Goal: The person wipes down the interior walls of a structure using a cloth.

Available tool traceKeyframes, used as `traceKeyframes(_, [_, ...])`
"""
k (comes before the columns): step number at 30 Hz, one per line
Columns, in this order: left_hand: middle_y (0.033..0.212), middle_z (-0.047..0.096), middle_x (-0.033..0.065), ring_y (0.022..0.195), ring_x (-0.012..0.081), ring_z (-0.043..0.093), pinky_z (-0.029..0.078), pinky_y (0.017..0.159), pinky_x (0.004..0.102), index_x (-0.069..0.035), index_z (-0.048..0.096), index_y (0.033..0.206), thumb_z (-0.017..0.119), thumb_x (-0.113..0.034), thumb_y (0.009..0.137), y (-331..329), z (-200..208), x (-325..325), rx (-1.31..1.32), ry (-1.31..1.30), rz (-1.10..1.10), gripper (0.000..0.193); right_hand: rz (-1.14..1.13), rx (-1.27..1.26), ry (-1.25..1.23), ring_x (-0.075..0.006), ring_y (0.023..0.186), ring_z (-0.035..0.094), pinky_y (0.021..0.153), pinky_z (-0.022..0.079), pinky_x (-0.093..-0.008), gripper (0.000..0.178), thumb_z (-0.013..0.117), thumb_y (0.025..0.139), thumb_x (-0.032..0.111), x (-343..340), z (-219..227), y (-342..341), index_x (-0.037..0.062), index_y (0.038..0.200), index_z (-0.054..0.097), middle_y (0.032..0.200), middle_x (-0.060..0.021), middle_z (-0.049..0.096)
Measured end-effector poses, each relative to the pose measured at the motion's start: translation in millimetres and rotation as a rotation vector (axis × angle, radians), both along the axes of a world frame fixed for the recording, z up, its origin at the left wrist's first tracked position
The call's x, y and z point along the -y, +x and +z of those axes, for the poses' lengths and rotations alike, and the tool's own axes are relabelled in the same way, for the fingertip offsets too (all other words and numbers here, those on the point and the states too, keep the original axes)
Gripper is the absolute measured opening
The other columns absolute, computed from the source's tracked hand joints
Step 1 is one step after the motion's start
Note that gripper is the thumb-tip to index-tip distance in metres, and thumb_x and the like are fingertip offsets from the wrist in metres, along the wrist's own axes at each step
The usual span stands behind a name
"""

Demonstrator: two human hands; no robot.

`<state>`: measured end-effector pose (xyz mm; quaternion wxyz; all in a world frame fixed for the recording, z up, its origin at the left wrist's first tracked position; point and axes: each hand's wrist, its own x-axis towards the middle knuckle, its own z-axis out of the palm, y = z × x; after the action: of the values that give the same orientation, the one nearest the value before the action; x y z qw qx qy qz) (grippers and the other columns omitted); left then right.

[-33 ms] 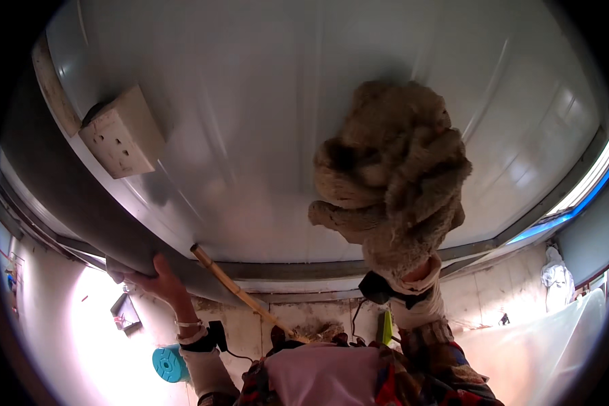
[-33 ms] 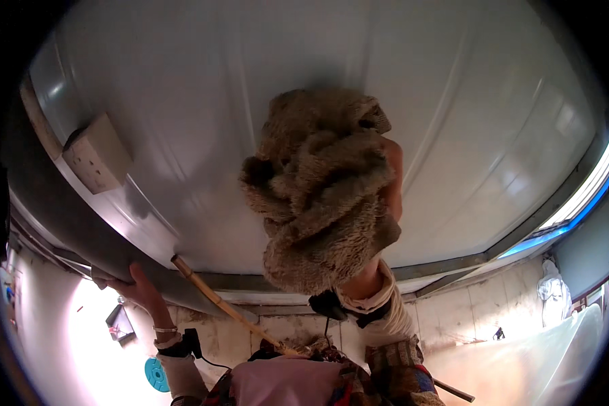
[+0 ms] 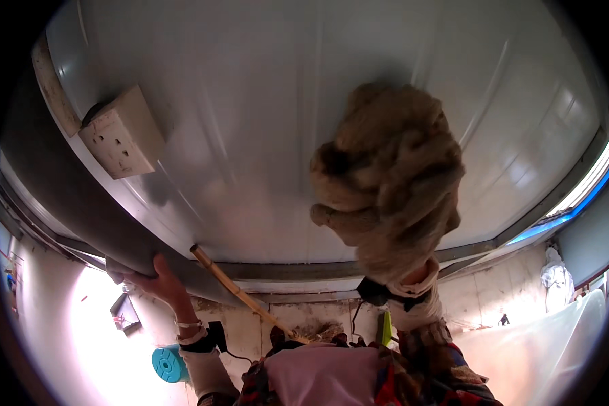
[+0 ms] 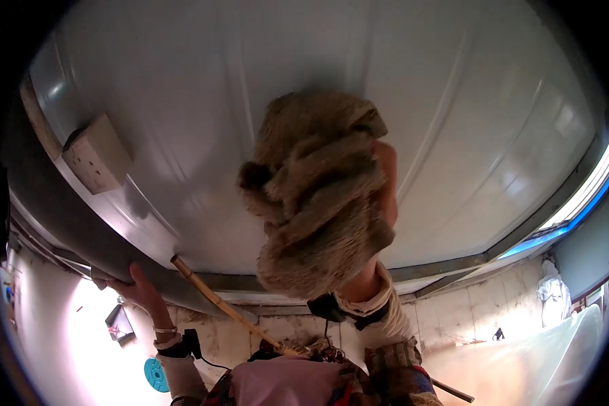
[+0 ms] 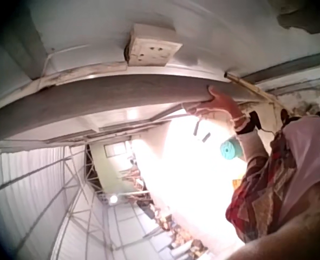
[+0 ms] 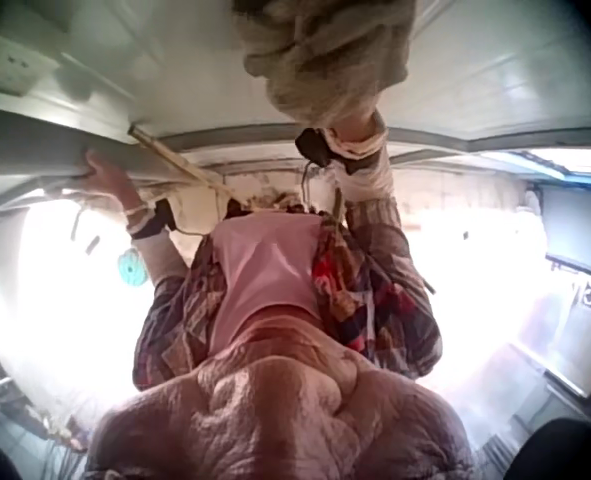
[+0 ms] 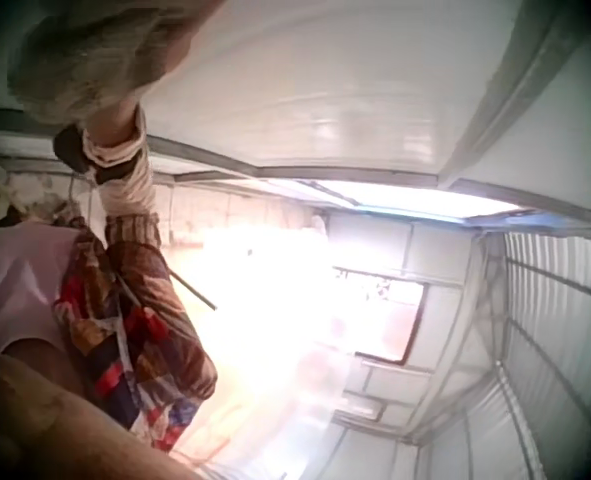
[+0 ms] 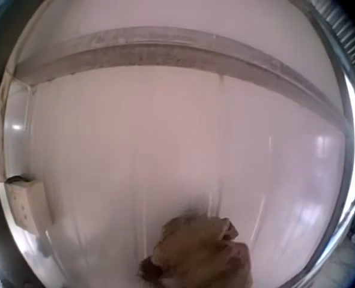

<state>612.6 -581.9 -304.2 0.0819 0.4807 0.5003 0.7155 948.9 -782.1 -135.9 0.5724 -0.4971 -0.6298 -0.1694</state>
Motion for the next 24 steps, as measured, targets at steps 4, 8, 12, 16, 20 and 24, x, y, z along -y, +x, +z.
traceKeyframes(4, [0.143,0.043,0.022,0.124,0.0327,0.05,0.043,0.103,0.0429,0.001,0.026,0.15,0.071,-0.031,0.085,4.3,4.8,6.7,-0.005,-0.059,-0.042,0.085,-0.03,0.059,-0.08,-0.0384,0.107,0.056,0.084,0.052,-0.0457,0.051,0.063,0.071,0.005,-1.8,-28.1,-22.4,0.0,0.121,0.054,0.115,-0.0205,0.058])
traceKeyframes(8, [0.141,0.045,0.0225,0.123,0.0335,0.05,0.043,0.103,0.0434,0.001,0.024,0.15,0.07,-0.029,0.083,2.5,-1.1,3.4,0.01,0.003,-0.033,0.086,-0.009,0.094,-0.28,-0.042,0.105,0.054,0.083,0.051,-0.0482,0.054,0.065,0.066,0.001,-10.4,-83.0,-49.5,-0.0009,0.118,0.054,0.113,-0.0221,0.058])
traceKeyframes(12, [0.143,0.042,0.0224,0.126,0.0354,0.047,0.039,0.106,0.0455,0.001,0.023,0.15,0.07,-0.026,0.08,-6.4,-6.4,0.2,0.009,-0.016,-0.08,0.089,0.034,0.084,-0.422,-0.0433,0.101,0.054,0.083,0.05,-0.0474,0.053,0.069,0.066,0.004,-17.8,-135.7,-66.1,0.0,0.117,0.054,0.112,-0.0228,0.057])
traceKeyframes(16, [0.143,0.041,0.0246,0.128,0.0349,0.044,0.035,0.109,0.0432,0.006,0.024,0.148,0.072,-0.034,0.084,-4.9,-7.0,-4.6,-0.141,0.012,0.045,0.089,0.055,0.164,-0.476,-0.0439,0.101,0.053,0.083,0.049,-0.0468,0.054,0.072,0.068,0.008,-24.7,-167.7,-65.2,0.0001,0.117,0.053,0.112,-0.0223,0.057])
traceKeyframes(20, [0.143,0.041,0.0246,0.127,0.0349,0.045,0.035,0.109,0.0431,0.006,0.024,0.148,0.072,-0.032,0.084,-2.2,-3.0,4.3,-0.114,-0.013,0.028,0.089,0.12,0.041,-0.346,-0.0417,0.097,0.057,0.08,0.05,-0.0442,0.052,0.079,0.07,0.017,-30.2,-138.5,-68.8,-0.0005,0.113,0.057,0.11,-0.0211,0.058])
traceKeyframes(24, [0.142,0.042,0.0244,0.126,0.0351,0.047,0.037,0.107,0.0438,0.005,0.024,0.149,0.071,-0.031,0.083,-2.9,6.0,9.6,-0.059,-0.037,-0.015,0.089,0.225,-0.128,-0.203,-0.0416,0.098,0.053,0.086,0.046,-0.0453,0.054,0.074,0.072,0.018,-46.6,-77.5,-83.1,-0.0002,0.119,0.054,0.111,-0.0209,0.057])
